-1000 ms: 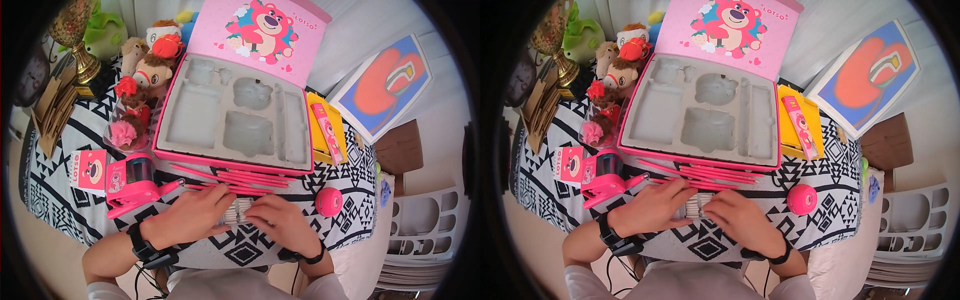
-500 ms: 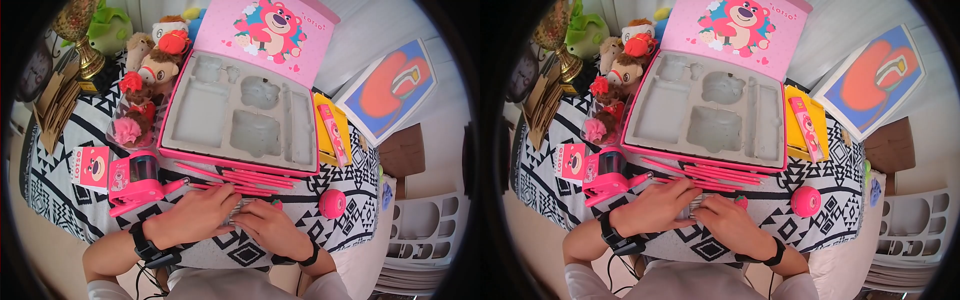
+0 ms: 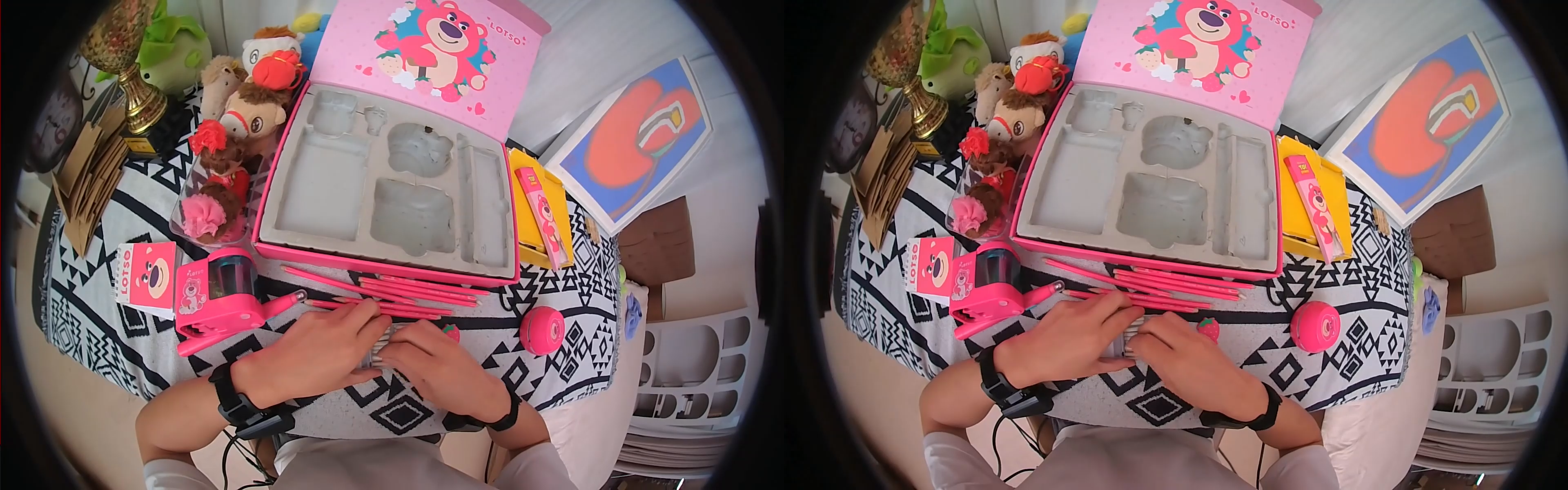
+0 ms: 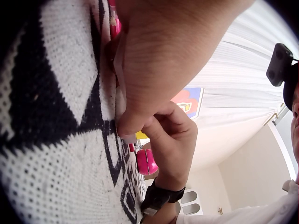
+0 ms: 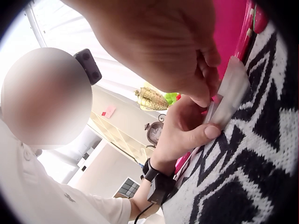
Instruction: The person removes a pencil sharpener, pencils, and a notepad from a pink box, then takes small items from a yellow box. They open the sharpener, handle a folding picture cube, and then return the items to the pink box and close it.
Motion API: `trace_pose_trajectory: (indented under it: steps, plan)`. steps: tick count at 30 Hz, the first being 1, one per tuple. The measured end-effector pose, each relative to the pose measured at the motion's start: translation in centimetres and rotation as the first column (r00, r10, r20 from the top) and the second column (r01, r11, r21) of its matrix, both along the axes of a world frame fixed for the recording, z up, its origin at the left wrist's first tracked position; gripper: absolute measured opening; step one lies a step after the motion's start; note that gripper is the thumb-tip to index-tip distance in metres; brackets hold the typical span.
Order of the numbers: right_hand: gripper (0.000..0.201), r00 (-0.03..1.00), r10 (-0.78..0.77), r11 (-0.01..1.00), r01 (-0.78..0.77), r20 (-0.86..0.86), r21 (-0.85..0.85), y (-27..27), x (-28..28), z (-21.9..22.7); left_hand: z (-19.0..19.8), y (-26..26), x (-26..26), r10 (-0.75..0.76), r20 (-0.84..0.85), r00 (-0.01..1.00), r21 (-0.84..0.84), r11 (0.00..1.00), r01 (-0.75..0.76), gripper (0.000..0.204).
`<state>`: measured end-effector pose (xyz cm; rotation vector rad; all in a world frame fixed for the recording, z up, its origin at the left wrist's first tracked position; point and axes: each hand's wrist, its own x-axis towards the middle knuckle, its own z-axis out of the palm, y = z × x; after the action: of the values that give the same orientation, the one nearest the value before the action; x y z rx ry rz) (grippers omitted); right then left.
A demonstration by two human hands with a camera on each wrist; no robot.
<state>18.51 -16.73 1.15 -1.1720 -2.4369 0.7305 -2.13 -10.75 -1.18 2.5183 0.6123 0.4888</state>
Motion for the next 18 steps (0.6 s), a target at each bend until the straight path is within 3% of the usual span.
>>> trace_pose_trajectory:
  steps: [5,11,18]
  plan:
    - [0.023,0.995,-0.101,0.991,0.102,-0.024,0.081,0.0,-0.2,1.1,0.3,0.0,0.0,0.004,-0.018,1.000,-0.023,1.000,-0.004,0.061]
    - [0.021,0.996,-0.053,0.995,0.046,0.070,0.092,0.0,0.1,0.0,0.0,0.0,0.1,-0.002,-0.001,1.000,-0.029,1.000,0.002,0.062]
    - [0.028,1.000,-0.009,0.997,0.007,0.029,0.080,0.1,0.1,-0.1,0.1,0.0,0.1,-0.004,0.009,1.000,-0.025,1.000,0.005,0.062]
